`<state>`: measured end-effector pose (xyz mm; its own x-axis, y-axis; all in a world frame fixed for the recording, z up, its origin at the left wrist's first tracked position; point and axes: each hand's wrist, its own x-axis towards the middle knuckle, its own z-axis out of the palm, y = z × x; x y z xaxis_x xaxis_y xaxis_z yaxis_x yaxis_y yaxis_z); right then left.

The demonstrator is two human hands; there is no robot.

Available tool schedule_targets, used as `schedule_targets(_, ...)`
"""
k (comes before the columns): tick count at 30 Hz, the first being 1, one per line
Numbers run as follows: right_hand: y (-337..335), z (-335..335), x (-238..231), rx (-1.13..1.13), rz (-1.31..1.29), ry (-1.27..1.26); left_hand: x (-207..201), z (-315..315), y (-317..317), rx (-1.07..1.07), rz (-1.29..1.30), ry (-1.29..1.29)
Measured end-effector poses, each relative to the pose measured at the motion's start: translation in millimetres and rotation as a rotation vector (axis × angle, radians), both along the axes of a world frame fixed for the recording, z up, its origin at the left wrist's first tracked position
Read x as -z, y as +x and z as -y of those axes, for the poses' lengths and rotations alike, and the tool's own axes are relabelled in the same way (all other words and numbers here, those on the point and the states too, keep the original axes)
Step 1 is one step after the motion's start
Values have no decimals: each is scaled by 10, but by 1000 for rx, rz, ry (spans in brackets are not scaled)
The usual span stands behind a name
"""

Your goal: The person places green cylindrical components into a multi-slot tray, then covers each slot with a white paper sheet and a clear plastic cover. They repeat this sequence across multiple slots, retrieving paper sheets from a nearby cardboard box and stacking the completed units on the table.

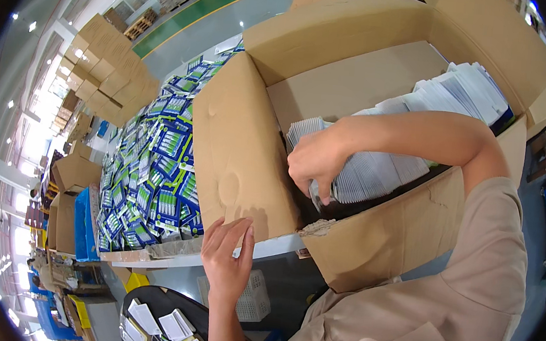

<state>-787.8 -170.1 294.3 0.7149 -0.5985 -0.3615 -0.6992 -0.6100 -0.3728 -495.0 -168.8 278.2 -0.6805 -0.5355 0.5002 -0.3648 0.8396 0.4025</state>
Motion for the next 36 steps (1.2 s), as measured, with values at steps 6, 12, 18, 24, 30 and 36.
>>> schedule_targets(6,41,174,30,-48,80,-94,-45,-183,-45,2,-98,137)
schedule_targets(12,-158,274,-2,47,146,-21,-17,-319,-356,93,-195,114)
schedule_targets(18,-213,218,38,59,195,-80,55,-310,-361,52,-182,122)
schedule_targets(24,-141,405,36,-92,85,221,76,-314,-336,-12,-222,196)
schedule_targets(30,-149,641,36,-64,212,343,13,-244,-583,31,-153,62)
schedule_targets(36,-177,499,95,-35,299,-19,-38,-208,-782,-26,157,-82)
